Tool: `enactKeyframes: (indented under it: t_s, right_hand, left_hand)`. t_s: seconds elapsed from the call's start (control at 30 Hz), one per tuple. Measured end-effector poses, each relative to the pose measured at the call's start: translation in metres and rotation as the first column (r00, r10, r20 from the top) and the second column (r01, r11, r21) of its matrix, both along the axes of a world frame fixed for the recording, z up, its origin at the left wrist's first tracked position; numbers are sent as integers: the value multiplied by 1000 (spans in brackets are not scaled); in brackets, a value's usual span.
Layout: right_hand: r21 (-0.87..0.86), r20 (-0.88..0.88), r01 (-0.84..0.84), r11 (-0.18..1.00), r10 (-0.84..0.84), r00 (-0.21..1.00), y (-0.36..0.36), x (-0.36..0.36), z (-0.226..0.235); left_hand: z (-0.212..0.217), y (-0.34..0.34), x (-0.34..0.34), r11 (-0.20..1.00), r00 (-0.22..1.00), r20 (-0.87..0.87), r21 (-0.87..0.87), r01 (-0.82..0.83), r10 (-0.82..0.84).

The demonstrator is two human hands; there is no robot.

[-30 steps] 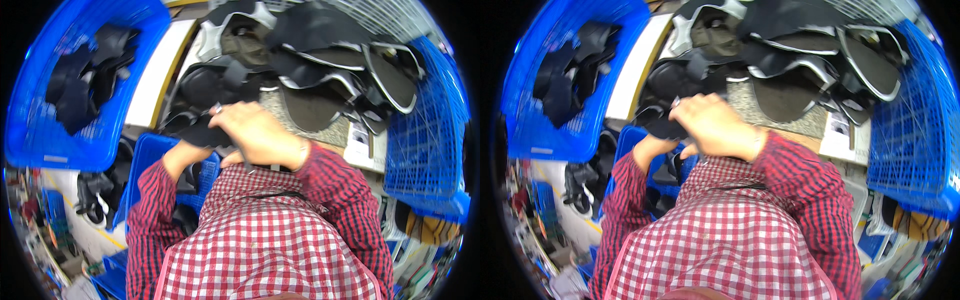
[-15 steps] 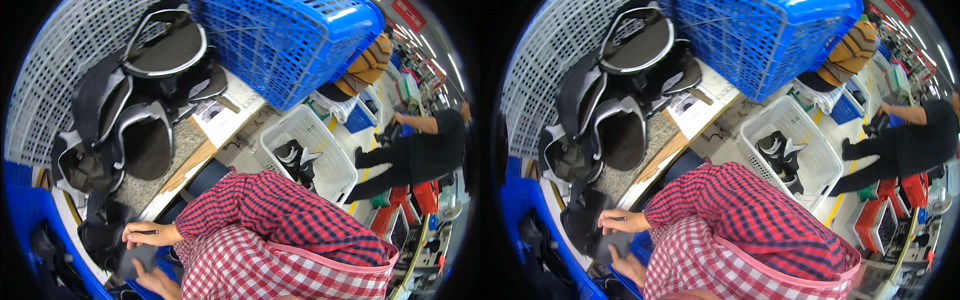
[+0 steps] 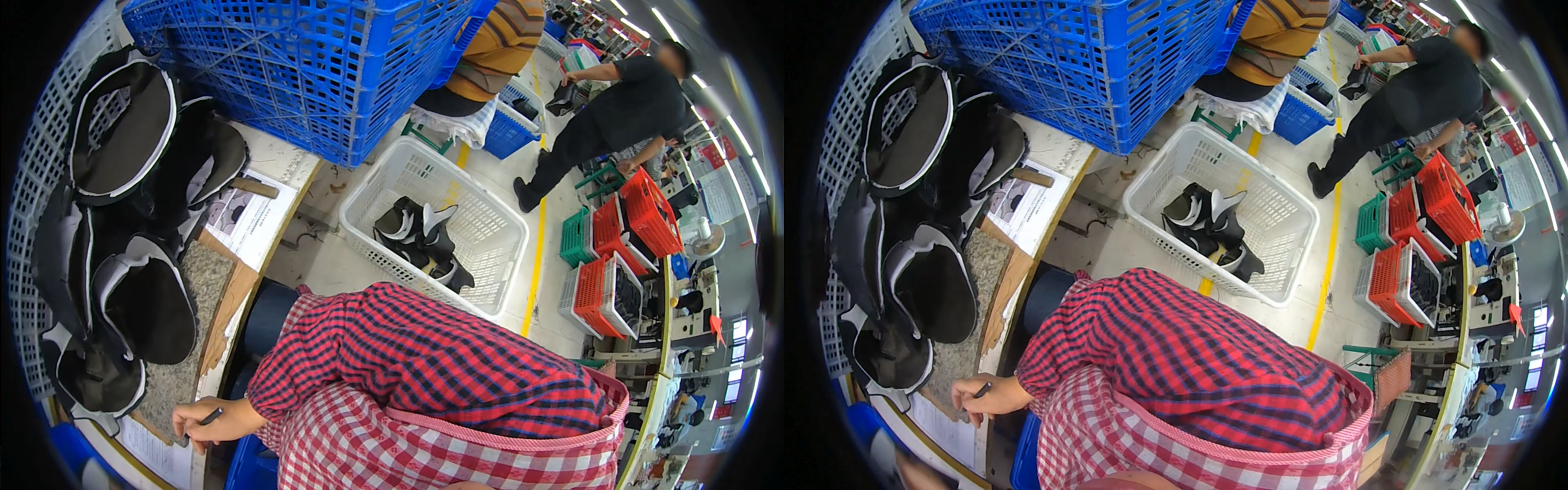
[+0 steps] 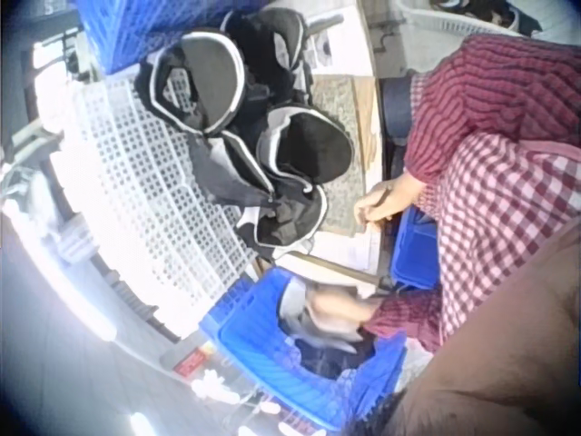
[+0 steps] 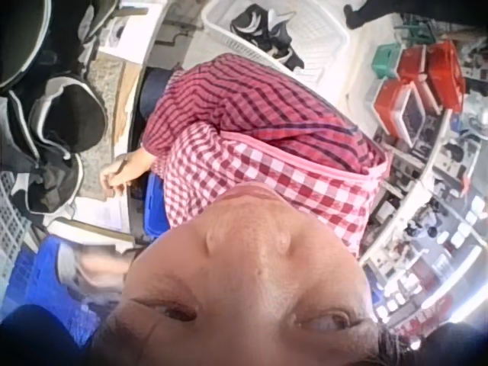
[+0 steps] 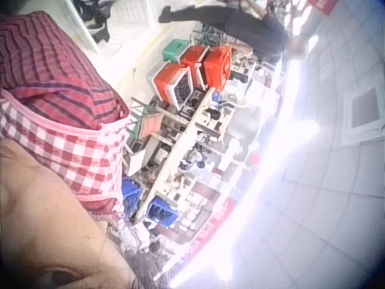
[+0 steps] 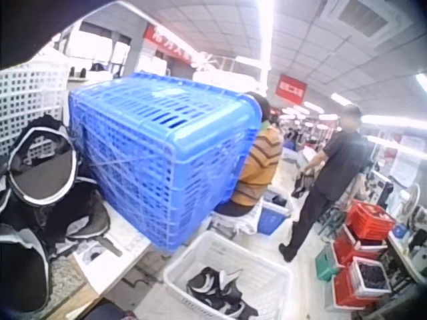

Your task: The person carries a blue basket of black shoe parts to a workstation, then repeatedly picks up individual parts, turns them over, and marks them with a pen. The person also uses a hammer and a small metal tool on the parts. The person continues to handle and inspect the parts throughout the clip.

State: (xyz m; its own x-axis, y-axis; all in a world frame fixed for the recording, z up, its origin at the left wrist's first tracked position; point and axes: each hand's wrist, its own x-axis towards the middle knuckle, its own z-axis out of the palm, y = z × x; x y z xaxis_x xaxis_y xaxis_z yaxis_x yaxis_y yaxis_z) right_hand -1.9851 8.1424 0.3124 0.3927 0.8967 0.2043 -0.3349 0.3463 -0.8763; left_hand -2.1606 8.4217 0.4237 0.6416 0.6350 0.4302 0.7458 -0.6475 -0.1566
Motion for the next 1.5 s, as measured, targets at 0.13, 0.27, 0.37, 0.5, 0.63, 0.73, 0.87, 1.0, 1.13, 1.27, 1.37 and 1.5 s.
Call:
enactKeyframes:
  t_s: [0.13,0.27,0.37,0.5,0.63,0.73,0.87,1.0,1.13,1.27,1.37,1.5]
  right_hand:
    - [31,124,135,990,-138,983,-1,15,-7]
    - [128,196,271,954,-292,936,2,28,-13]
    - [139,226,327,935,-351,908,2,35,-10]
    - [77,314,149,986,-166,935,6,50,-8]
    - [20,436,177,984,-168,884,28,67,-15]
    - [-43,455,207,977,-166,875,49,72,-18]
    - [-145,533,149,978,-50,845,70,74,-15]
    - [-229,558,44,972,94,824,72,68,-18]
    - [-225,590,81,971,69,805,78,66,-26]
    - [-160,672,180,971,-26,740,84,65,-31]
    - [-133,720,228,964,-64,691,85,61,-32]
    - [-134,744,267,954,-81,663,84,59,-30]
  left_hand:
    - [-109,-29,70,744,981,-130,-668,22,-146]
    - [-161,-71,59,92,810,570,-807,583,-140]
    - [-172,-79,28,624,817,311,-531,573,-486]
    - [-202,-64,11,795,982,24,-583,165,-187]
    - [-223,-53,22,892,869,-218,-193,408,-444]
    - [-206,-68,40,872,876,300,-202,446,-378]
    - [-152,-92,51,680,755,565,-410,608,-334]
    - [-120,-93,48,578,832,477,-607,545,-284]
    - [-124,-82,53,337,844,504,-774,536,-185]
    - [-132,-77,55,566,876,380,-669,481,-296]
    - [-129,-79,55,529,880,392,-704,474,-267]
    - [-123,-84,57,513,882,404,-718,470,-242]
